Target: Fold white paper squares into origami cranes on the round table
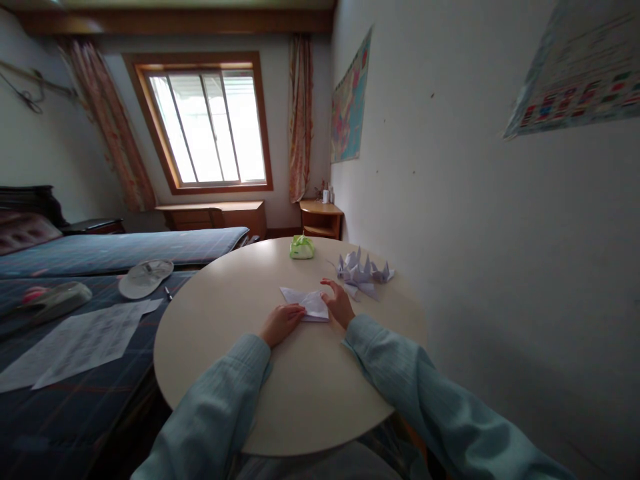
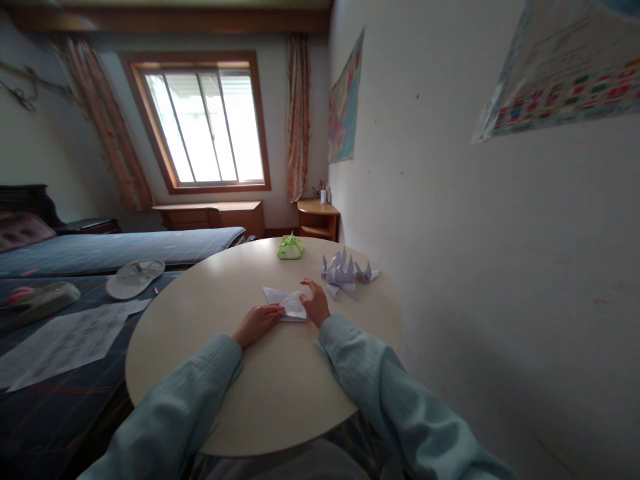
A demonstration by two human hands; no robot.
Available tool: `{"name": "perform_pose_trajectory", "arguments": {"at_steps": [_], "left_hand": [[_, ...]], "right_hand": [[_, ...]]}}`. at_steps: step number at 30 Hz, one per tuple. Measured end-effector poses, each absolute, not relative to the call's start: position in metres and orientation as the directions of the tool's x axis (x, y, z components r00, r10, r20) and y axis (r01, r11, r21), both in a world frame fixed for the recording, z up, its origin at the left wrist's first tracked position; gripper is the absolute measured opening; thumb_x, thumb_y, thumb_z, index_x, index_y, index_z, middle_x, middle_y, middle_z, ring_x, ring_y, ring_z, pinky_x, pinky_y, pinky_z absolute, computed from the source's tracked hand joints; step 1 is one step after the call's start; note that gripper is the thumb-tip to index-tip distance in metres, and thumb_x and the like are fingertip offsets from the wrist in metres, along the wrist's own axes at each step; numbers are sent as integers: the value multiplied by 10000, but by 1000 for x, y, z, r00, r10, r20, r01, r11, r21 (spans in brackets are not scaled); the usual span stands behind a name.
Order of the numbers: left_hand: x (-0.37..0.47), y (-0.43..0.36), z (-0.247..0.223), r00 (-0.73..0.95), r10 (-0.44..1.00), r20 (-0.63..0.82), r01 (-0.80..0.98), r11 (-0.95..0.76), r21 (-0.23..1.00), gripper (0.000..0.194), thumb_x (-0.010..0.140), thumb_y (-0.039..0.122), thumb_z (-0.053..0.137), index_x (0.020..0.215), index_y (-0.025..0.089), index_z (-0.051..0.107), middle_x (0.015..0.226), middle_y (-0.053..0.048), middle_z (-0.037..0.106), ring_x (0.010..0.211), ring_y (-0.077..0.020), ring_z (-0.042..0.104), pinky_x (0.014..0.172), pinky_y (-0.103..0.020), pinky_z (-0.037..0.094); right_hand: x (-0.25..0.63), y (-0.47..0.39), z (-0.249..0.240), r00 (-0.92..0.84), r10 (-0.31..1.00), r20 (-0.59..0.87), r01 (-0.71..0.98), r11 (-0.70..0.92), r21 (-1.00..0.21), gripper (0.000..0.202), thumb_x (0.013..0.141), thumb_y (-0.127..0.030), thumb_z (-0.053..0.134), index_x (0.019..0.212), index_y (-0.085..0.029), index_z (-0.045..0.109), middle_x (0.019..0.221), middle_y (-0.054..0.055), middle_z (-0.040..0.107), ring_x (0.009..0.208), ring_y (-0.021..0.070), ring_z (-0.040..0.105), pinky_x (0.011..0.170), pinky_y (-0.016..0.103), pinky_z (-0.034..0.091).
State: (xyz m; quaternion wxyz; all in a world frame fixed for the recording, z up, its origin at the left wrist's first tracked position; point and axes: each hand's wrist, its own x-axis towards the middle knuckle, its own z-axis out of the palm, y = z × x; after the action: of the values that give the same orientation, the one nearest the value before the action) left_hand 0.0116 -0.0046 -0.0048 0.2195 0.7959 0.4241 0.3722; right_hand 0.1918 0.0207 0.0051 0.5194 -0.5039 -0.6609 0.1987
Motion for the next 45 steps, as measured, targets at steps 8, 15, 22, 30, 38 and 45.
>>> {"name": "perform_pose_trajectory", "arguments": {"at_steps": [8, 15, 22, 30, 38, 45], "left_hand": [[14, -12, 6, 219, 884, 413, 697, -438, 568, 159, 741, 204, 429, 764, 204, 587, 622, -14, 598, 568, -126, 525, 543, -210, 333], [18, -19, 16, 143, 913, 382, 710, -364, 603, 100, 757, 156, 387, 751, 196, 479, 558, 17, 495, 511, -108, 460, 503, -208, 269], [13, -10, 4, 152, 891, 428, 629, -422, 653, 163, 713, 121, 407, 813, 219, 492, 672, 1, 535, 628, -136, 496, 601, -230, 344], [10, -10, 12, 57, 738, 673, 693, -514, 505, 167, 640, 72, 412, 703, 190, 512, 734, -37, 515, 783, -174, 482, 740, -288, 382], [26, -21, 6, 464, 767, 443, 534, -642, 550, 256, 643, 91, 449, 756, 214, 643, 899, -32, 622, 853, -166, 544, 812, -273, 394], [22, -9, -9, 471, 737, 485, 492, -675, 549, 315, 689, 244, 533, 997, 216, 589, 1032, -68, 582, 987, -217, 497, 890, -330, 361]], "right_hand": [[191, 13, 12, -52, 877, 477, 299, 469, -831, 260, 752, -365, 440, 926, -212, 559, 1076, 41, 549, 1046, 160, 456, 942, 332, 286], [187, 11, 10, -177, 854, 489, 394, 517, -760, 330, 585, -319, 642, 891, -209, 589, 999, 39, 582, 1019, 199, 468, 917, 352, 298], [189, 15, 3, -211, 889, 407, 636, 441, -634, 109, 628, -158, 537, 687, -185, 624, 718, 31, 634, 722, 164, 550, 684, 257, 382], [188, 13, 4, -194, 902, 386, 722, 398, -566, 80, 635, -219, 530, 661, -169, 587, 621, 14, 595, 581, 116, 492, 534, 212, 303], [187, 12, 3, -189, 890, 416, 704, 418, -574, 42, 622, -201, 521, 622, -159, 528, 580, -4, 534, 550, 99, 441, 515, 206, 278], [180, 1, 10, -301, 819, 489, 565, 566, -600, 52, 590, -133, 495, 562, -166, 466, 554, -24, 480, 548, 89, 424, 526, 193, 314]]}}
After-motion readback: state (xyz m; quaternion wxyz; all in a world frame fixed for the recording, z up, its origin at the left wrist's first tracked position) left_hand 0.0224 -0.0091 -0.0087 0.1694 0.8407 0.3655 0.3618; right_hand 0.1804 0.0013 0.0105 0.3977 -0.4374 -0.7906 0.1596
